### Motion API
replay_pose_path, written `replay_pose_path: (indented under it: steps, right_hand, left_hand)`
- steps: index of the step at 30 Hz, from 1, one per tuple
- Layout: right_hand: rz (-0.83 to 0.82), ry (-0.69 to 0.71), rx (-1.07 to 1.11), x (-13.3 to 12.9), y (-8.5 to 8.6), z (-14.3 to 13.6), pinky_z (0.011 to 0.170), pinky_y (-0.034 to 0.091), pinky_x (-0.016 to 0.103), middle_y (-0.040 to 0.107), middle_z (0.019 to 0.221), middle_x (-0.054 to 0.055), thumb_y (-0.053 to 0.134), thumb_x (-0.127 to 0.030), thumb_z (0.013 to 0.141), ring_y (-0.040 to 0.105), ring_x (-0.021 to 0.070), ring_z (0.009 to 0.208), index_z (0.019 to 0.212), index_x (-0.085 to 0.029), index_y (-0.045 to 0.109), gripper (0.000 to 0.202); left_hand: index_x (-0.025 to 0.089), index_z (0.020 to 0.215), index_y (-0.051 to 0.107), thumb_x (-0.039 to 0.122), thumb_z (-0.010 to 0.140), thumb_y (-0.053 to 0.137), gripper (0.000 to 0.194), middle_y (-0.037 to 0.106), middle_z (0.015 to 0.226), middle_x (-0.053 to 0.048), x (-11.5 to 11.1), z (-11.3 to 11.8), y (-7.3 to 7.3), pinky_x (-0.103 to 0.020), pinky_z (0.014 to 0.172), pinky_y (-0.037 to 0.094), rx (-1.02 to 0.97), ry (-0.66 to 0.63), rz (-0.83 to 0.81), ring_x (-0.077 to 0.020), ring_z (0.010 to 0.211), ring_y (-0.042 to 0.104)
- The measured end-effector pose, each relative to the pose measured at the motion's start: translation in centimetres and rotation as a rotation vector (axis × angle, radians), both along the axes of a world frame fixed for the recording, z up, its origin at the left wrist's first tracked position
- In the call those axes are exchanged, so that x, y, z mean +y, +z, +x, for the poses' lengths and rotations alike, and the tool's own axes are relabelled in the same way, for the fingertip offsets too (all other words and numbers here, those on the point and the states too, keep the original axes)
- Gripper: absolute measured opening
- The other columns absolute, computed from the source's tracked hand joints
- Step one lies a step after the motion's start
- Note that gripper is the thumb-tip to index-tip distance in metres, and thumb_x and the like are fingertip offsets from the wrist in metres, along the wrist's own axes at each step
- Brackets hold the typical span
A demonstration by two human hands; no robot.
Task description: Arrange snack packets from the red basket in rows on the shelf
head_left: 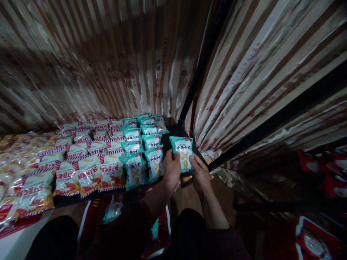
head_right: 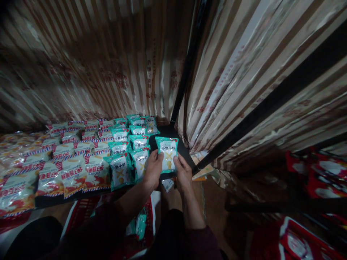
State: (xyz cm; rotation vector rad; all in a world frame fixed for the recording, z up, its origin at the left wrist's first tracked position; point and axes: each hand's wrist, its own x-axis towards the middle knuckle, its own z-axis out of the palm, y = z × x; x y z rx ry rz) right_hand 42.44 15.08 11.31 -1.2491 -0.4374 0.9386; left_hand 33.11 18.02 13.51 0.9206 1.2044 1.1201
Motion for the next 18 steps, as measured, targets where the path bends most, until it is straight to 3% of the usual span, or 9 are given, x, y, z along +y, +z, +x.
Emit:
replay_pose_path:
  steps: [11,18]
  right_hand:
    - [0.022,0.066,-0.011,3.4,-1.5,1.5,0.081,0.055,0.033,0.076,0.092,0.0,0.081,-0.041,0.062,0.07,0.0193,0.082,0.107,-0.023,0.072,0.049]
    - [0.01,0.073,0.007,5.3,-2.6,1.9,0.089,0.054,0.035,0.076,0.097,0.001,0.081,-0.041,0.061,0.07,0.021,0.089,0.105,-0.023,0.072,0.048]
  left_hand:
    - [0.022,0.127,0.052,0.024,0.085,0.05,0.042,0.066,0.118,-0.008,1.3,1.2,-0.2,-0.028,0.093,0.047,0.219,0.024,-0.015,-0.0195,0.109,0.062]
    - [0.018,0.139,0.038,0.022,0.083,0.052,0.058,0.053,0.138,-0.011,2.0,1.6,0.0,-0.031,0.103,0.041,0.276,0.011,-0.068,-0.0224,0.125,0.051]
